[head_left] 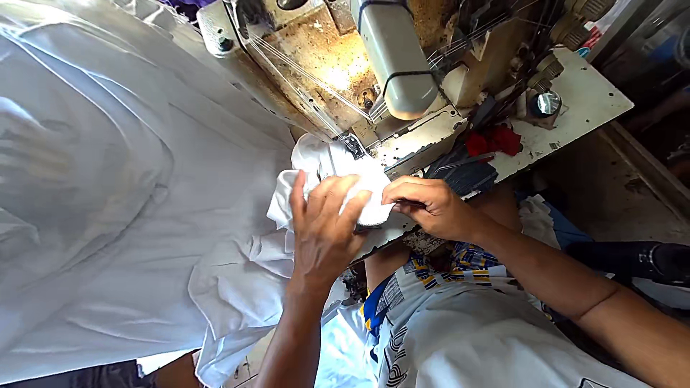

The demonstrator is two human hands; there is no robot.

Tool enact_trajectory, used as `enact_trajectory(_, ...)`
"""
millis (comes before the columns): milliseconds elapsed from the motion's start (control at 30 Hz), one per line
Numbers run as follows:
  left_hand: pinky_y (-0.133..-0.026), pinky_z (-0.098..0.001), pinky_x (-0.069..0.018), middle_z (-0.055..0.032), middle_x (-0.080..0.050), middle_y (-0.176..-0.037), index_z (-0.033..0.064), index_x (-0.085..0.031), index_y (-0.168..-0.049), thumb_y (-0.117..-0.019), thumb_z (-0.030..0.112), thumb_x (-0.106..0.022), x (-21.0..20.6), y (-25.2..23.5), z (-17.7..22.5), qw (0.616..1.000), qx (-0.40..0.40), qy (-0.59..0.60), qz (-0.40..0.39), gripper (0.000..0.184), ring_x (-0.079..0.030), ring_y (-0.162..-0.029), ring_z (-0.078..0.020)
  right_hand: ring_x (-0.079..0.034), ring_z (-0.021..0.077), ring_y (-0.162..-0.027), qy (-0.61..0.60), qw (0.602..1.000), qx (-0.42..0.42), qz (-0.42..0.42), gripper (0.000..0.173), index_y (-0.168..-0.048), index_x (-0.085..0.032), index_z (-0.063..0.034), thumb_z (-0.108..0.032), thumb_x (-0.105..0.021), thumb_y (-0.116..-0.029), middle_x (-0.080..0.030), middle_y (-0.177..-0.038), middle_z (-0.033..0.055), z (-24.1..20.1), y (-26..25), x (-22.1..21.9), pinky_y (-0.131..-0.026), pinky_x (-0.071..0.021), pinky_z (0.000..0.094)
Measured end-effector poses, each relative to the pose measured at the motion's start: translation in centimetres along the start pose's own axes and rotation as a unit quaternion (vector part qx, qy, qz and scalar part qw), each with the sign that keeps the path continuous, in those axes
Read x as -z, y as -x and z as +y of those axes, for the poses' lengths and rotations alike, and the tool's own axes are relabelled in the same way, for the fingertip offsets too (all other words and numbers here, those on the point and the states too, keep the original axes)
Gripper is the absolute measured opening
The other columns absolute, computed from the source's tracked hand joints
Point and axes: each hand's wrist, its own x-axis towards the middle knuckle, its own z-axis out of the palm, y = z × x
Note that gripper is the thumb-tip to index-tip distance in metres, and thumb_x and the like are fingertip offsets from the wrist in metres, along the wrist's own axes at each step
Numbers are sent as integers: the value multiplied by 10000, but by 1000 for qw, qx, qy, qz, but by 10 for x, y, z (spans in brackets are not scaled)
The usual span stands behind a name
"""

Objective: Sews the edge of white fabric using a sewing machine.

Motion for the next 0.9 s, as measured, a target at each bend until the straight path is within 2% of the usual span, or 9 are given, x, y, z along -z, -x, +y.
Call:
enact_trajectory(33,-1190,-701,-198,-102,-578,-1445,163,-698,-1267,-922,171,-632,-1,0,-3,999,31,-27,-16,352,-483,-1393,-348,-684,154,-1023,-10,1000,-9,10,107,-1015,-715,39,64,-638,-945,-705,-1064,108,0,2,1,-910,-596,306)
enact_trajectory(133,-1180,-658,-252,-83,-595,-1437,139,-737,-1136,-913,159,-629,3,-1,-5,995,79,-58,-3,248,-511,-1372,-328,-688,157,-1023,-22,999,-29,29,85,-986,-715,40,66,-649,-939,-708,-1057,109,-1,6,1,-906,-600,307)
enact_trajectory(300,-1178,-634,-276,-86,-616,-1404,123,-744,-1073,-915,165,-624,9,-6,-3,995,82,-59,-1,202,-548,-1330,-320,-691,156,-1009,-27,998,-41,37,77,-975,-713,40,70,-656,-933,-709,-1054,110,-3,6,0,-889,-605,302)
enact_trajectory(433,-1158,-619,-299,-98,-612,-1408,105,-739,-1050,-922,197,-609,8,-14,-12,995,86,-50,-4,205,-553,-1315,-331,-689,134,-954,-24,997,-53,47,69,-979,-709,30,56,-660,-938,-707,-1037,100,1,0,-2,-830,-604,275)
enact_trajectory(567,-1156,-601,-320,-110,-597,-1425,104,-739,-1088,-925,238,-615,6,-20,-26,995,100,-28,1,244,-537,-1329,-345,-683,127,-925,-32,995,-76,62,71,-989,-710,18,43,-658,-947,-706,-1027,92,7,-12,-7,-803,-601,276)
enact_trajectory(700,-1099,-507,-420,-97,-583,-1441,138,-751,-1178,-928,230,-655,10,-22,-31,995,92,31,12,283,-517,-1342,-314,-680,140,-912,-38,993,-81,83,92,-978,-706,30,79,-642,-933,-703,-1017,108,10,-22,-11,-793,-597,282)
enact_trajectory(800,-1136,-500,-407,-94,-552,-1475,162,-761,-1156,-910,230,-692,12,-15,-27,993,100,68,7,264,-476,-1391,-304,-680,140,-897,-40,991,-85,91,111,-998,-700,30,90,-629,-938,-702,-1043,110,11,-26,-12,-767,-600,279)
enact_trajectory(900,-1134,-492,-400,-95,-548,-1477,170,-766,-1138,-917,262,-705,9,-8,-22,992,108,70,9,247,-474,-1388,-297,-687,145,-935,-41,992,-80,90,131,-1024,-708,29,90,-618,-950,-705,-1075,109,11,-28,-13,-802,-605,285)
